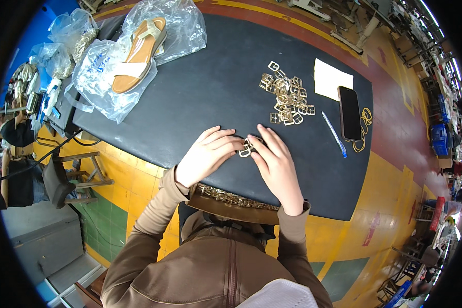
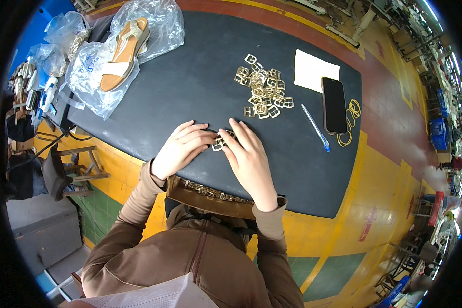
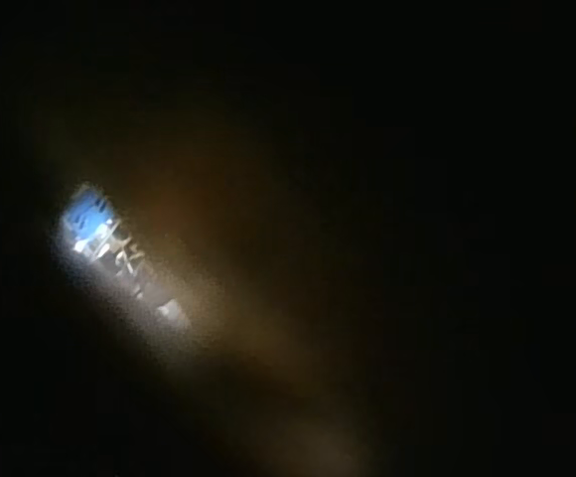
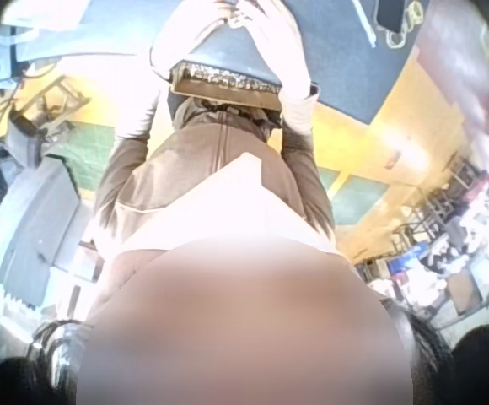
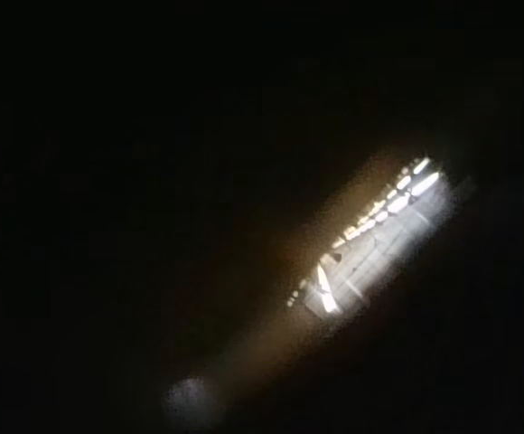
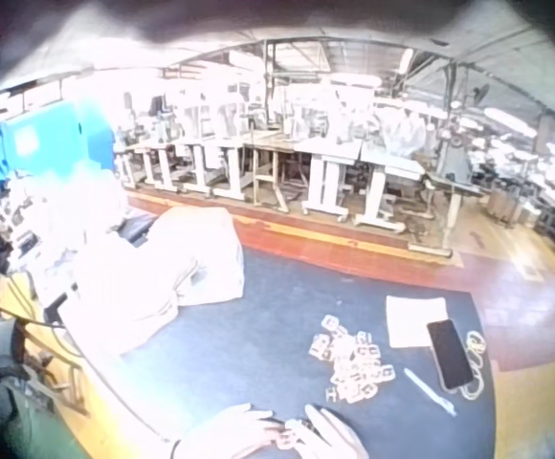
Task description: The person sorts a pile of small metal buckles on a workbench, picking them up one by one and placing them into a cardboard box. The person occasionally adjusts the pile and continues transferring the buckles into the box.
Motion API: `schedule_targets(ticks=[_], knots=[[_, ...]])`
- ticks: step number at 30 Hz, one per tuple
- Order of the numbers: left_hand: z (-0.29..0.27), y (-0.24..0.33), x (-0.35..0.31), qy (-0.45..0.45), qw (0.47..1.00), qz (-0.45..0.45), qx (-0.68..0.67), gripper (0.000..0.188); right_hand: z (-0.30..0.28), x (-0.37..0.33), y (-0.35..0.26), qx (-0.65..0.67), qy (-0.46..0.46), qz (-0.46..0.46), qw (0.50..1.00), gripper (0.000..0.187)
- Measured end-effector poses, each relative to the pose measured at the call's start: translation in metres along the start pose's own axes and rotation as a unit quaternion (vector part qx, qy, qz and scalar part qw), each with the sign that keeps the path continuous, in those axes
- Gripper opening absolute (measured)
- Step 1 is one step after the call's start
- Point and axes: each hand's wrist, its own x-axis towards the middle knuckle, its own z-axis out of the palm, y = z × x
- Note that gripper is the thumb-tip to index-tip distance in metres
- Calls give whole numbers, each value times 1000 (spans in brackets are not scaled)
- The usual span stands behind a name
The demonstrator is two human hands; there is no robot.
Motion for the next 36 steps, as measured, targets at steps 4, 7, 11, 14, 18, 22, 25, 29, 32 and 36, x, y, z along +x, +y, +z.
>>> schedule_targets(ticks=[4,7,11,14,18,22,25,29,32,36], knots=[[-1,2,2,-12,999,31,39,31,5,-5,3,28,-17,24,999,30],[-4,1,3,-16,999,37,11,30,-2,-18,5,48,-7,55,997,26],[-6,1,4,10,999,17,-34,26,-5,-25,6,44,22,86,995,37],[-7,1,3,41,995,-29,-91,24,-4,-28,3,20,-38,58,997,47],[-12,0,-3,45,972,-106,-205,26,-7,-45,-13,55,-181,-31,982,45],[-11,-6,-7,95,938,-143,-301,27,-15,-58,-23,184,-252,-44,949,43],[-10,-7,-12,123,869,-220,-425,28,-9,-44,-19,262,-205,-69,941,44],[-11,-11,-14,149,858,-219,-441,29,24,-9,-20,80,-21,17,996,50],[-11,-14,-10,155,857,-208,-446,28,42,-2,-25,8,-89,-90,992,48],[-12,-16,9,112,875,-217,-419,27,39,-26,-31,128,-150,-128,972,38]])
